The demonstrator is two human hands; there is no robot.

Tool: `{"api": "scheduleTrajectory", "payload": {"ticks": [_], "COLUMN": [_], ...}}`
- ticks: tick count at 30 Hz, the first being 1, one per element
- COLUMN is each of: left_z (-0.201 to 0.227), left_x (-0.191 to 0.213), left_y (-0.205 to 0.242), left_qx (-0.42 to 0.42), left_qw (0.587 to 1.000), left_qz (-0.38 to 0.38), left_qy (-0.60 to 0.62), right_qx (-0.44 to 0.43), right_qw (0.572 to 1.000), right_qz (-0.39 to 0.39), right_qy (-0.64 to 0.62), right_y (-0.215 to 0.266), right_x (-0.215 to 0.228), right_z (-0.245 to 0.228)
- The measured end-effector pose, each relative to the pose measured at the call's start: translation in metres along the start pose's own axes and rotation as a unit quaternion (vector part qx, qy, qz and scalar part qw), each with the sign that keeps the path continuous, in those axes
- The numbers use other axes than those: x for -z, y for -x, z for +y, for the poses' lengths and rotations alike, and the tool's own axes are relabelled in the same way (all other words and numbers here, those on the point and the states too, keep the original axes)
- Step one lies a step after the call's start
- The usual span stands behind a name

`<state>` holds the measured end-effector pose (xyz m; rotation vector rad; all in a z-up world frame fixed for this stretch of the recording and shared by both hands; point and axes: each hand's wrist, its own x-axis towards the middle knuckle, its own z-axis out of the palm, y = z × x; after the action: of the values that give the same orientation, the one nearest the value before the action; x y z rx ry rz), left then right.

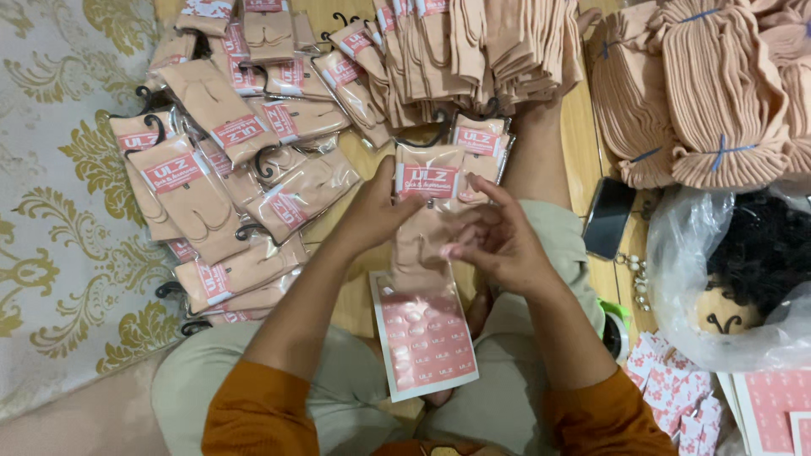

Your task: The person labels packages of socks by peeling small round stickers from a sheet and applying them to the plastic packaging of individual sock units.

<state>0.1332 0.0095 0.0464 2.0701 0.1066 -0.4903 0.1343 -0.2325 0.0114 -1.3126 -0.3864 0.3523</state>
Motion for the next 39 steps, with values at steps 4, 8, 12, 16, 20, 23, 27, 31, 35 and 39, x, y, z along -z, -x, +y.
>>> {"api": "scheduleTrajectory", "payload": {"ticks": [4, 8, 12, 16, 20, 23, 27, 31, 35, 39], "left_z": [0.002, 0.017, 0.027, 0.029, 0.033, -0.035, -0.054, -0.177, -0.126, -0.153], "left_x": [-0.039, -0.046, -0.052, -0.062, -0.066, -0.103, -0.069, -0.045, -0.008, -0.016], "left_y": [0.017, 0.031, 0.026, 0.015, -0.001, -0.057, -0.108, -0.239, -0.212, -0.183], "left_qx": [-0.057, -0.062, -0.070, -0.071, -0.055, -0.074, -0.039, 0.055, 0.222, 0.174], "left_qw": [0.965, 0.955, 0.953, 0.959, 0.972, 0.934, 0.911, 0.843, 0.877, 0.884], "left_qz": [0.066, 0.126, 0.128, 0.107, 0.101, 0.040, 0.223, 0.514, 0.419, 0.429], "left_qy": [0.247, 0.262, 0.264, 0.254, 0.204, 0.348, 0.346, 0.146, 0.077, 0.062], "right_qx": [0.003, 0.011, 0.022, 0.068, 0.129, -0.012, -0.072, -0.171, -0.101, -0.007], "right_qw": [0.994, 0.985, 0.983, 0.948, 0.796, 0.923, 0.981, 0.900, 0.864, 0.890], "right_qz": [-0.085, -0.061, -0.059, -0.054, 0.064, 0.078, 0.124, 0.166, 0.185, 0.224], "right_qy": [0.065, 0.160, 0.171, 0.306, 0.588, 0.377, 0.127, 0.364, 0.458, 0.397], "right_y": [0.017, 0.036, 0.044, 0.040, 0.036, 0.014, -0.026, -0.038, -0.027, -0.019], "right_x": [-0.010, -0.003, 0.005, 0.001, 0.016, 0.028, 0.080, 0.069, 0.081, 0.082], "right_z": [-0.034, -0.052, -0.053, -0.056, -0.032, -0.025, 0.065, 0.057, 0.072, 0.068]}}
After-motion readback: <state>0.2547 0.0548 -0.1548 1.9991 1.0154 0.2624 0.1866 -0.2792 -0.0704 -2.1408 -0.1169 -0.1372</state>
